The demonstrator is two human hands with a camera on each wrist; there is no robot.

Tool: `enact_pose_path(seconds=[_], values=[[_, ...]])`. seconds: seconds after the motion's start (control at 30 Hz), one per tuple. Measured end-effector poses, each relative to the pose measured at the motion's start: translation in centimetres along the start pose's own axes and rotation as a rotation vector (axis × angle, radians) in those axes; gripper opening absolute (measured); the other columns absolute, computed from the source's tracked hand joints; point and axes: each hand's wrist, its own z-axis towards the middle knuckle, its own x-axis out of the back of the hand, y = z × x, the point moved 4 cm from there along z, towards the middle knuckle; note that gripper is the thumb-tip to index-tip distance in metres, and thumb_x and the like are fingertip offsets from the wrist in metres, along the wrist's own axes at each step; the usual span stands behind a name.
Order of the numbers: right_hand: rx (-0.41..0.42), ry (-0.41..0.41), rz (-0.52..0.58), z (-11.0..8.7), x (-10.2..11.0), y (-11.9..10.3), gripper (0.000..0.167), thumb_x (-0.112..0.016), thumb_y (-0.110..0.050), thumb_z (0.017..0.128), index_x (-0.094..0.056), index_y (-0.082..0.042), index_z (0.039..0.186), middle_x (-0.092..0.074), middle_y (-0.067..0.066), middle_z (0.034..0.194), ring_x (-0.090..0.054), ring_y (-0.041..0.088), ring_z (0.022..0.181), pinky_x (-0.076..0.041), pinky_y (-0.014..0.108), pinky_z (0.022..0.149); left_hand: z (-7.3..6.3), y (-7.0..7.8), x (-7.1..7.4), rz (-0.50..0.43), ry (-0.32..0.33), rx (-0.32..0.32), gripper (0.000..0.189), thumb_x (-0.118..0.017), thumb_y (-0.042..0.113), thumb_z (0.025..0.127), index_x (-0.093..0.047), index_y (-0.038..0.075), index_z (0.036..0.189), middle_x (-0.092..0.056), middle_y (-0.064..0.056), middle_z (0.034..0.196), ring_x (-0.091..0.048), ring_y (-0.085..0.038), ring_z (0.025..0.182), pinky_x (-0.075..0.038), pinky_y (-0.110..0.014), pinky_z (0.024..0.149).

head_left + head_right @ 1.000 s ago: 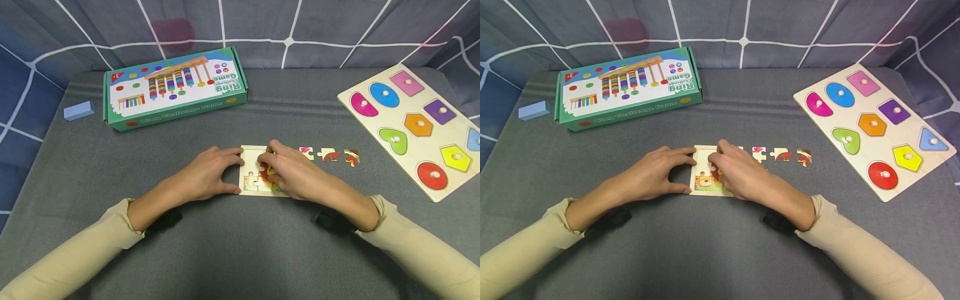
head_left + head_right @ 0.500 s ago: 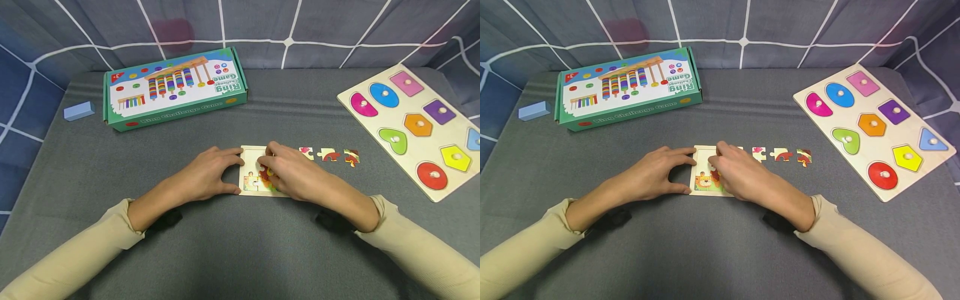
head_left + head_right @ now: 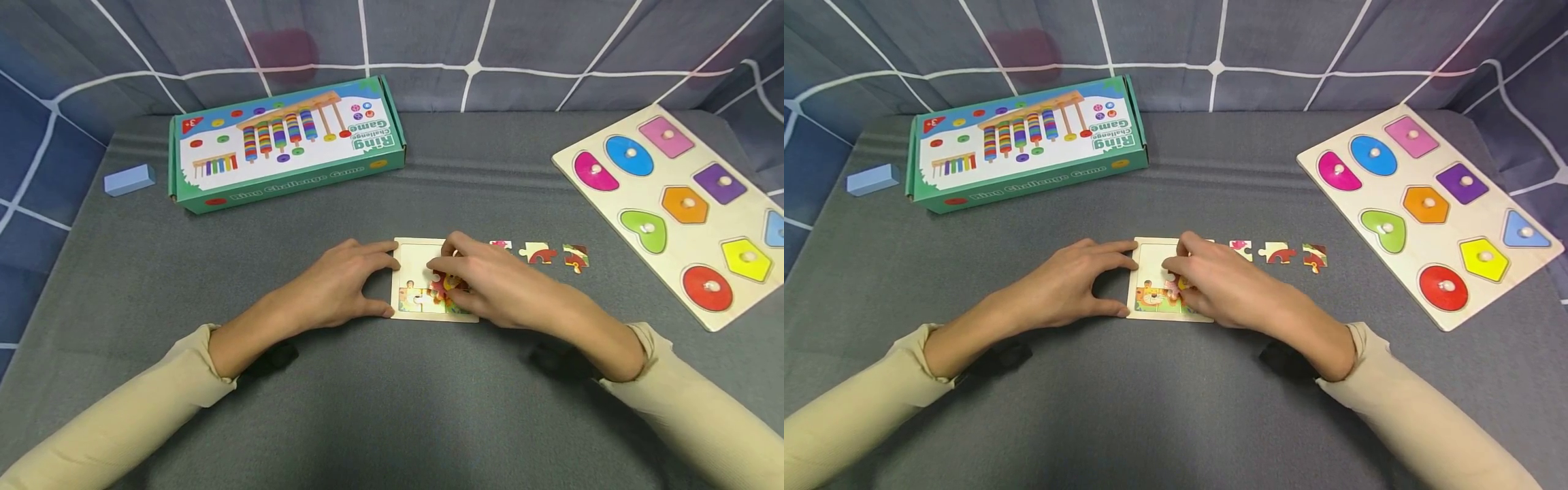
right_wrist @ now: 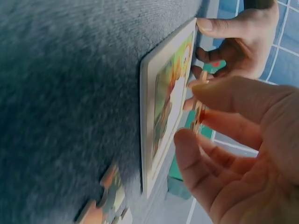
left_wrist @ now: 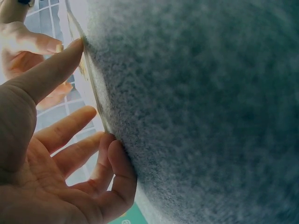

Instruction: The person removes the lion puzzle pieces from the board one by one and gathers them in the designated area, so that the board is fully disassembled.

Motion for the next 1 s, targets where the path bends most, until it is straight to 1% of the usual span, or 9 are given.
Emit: enact_pose_path(seconds=[0.17,0.3,0.43,0.53,0.6,0.73,0.87,1.0], values=[[0.030,-0.011,0.011,-0.6,0.5,0.3,0.035,-0.071,-0.008,0.085,-0.068,-0.007,0.120,-0.060,0.000,0.112,-0.056,0.013,0.087,-0.047,0.032,0.074,0.0,0.0,0.0,0.005,-0.009,0.010,0.061,-0.085,0.038,0.077,-0.065,0.010,0.127,-0.046,-0.009,0.149,-0.053,-0.029,0.115,-0.040,-0.047,0.098],[0.062,0.003,0.011,-1.5,0.7,0.6,0.031,-0.072,-0.009,0.086,-0.071,-0.011,0.117,-0.062,-0.002,0.112,-0.056,0.012,0.090,-0.047,0.034,0.076,0.0,0.1,0.1,0.000,-0.007,0.011,0.061,-0.085,0.037,0.077,-0.065,0.010,0.127,-0.046,-0.009,0.149,-0.053,-0.029,0.115,-0.040,-0.047,0.098],[0.057,0.024,0.002,-2.4,1.1,1.0,0.028,-0.074,-0.008,0.085,-0.073,-0.012,0.113,-0.062,-0.004,0.112,-0.056,0.009,0.083,-0.046,0.031,0.071,0.0,0.1,0.0,-0.001,-0.005,0.008,0.060,-0.086,0.037,0.077,-0.065,0.010,0.127,-0.046,-0.009,0.149,-0.052,-0.029,0.115,-0.040,-0.047,0.098],[0.029,0.029,0.010,-3.1,1.4,1.3,0.030,-0.074,-0.007,0.085,-0.072,-0.012,0.115,-0.060,-0.005,0.113,-0.053,0.005,0.076,-0.046,0.027,0.066,0.0,0.1,0.0,0.001,-0.002,0.007,0.060,-0.086,0.037,0.077,-0.065,0.010,0.126,-0.047,-0.009,0.149,-0.053,-0.030,0.115,-0.040,-0.047,0.098],[0.015,0.037,0.019,-3.5,1.6,1.4,0.033,-0.075,-0.006,0.085,-0.072,-0.012,0.117,-0.060,-0.005,0.115,-0.052,0.002,0.073,-0.046,0.026,0.064,0.0,0.1,0.0,0.004,0.000,0.007,0.060,-0.086,0.037,0.077,-0.065,0.010,0.126,-0.047,-0.009,0.149,-0.053,-0.030,0.115,-0.040,-0.047,0.098],[0.014,0.063,0.016,-4.4,1.9,1.7,0.035,-0.075,-0.005,0.084,-0.071,-0.015,0.117,-0.059,-0.007,0.115,-0.050,0.000,0.068,-0.045,0.024,0.062,0.0,0.1,-0.1,0.008,0.001,0.006,0.060,-0.086,0.037,0.076,-0.065,0.010,0.126,-0.047,-0.009,0.149,-0.053,-0.029,0.114,-0.040,-0.046,0.097],[0.004,0.088,0.012,-5.4,2.2,2.1,0.034,-0.076,-0.002,0.082,-0.072,-0.014,0.114,-0.059,-0.006,0.116,-0.051,0.002,0.070,-0.045,0.024,0.062,0.0,0.1,-0.1,0.004,0.003,0.008,0.060,-0.086,0.037,0.076,-0.065,0.010,0.126,-0.047,-0.008,0.149,-0.053,-0.028,0.113,-0.040,-0.046,0.097],[0.001,0.098,0.019,-6.4,2.3,2.6,0.034,-0.078,-0.001,0.079,-0.073,-0.012,0.111,-0.060,-0.004,0.116,-0.053,0.005,0.078,-0.047,0.024,0.063,-0.1,0.1,-0.1,0.003,0.001,0.018,0.060,-0.085,0.037,0.077,-0.065,0.011,0.127,-0.046,-0.007,0.149,-0.052,-0.029,0.112,-0.040,-0.047,0.097]])
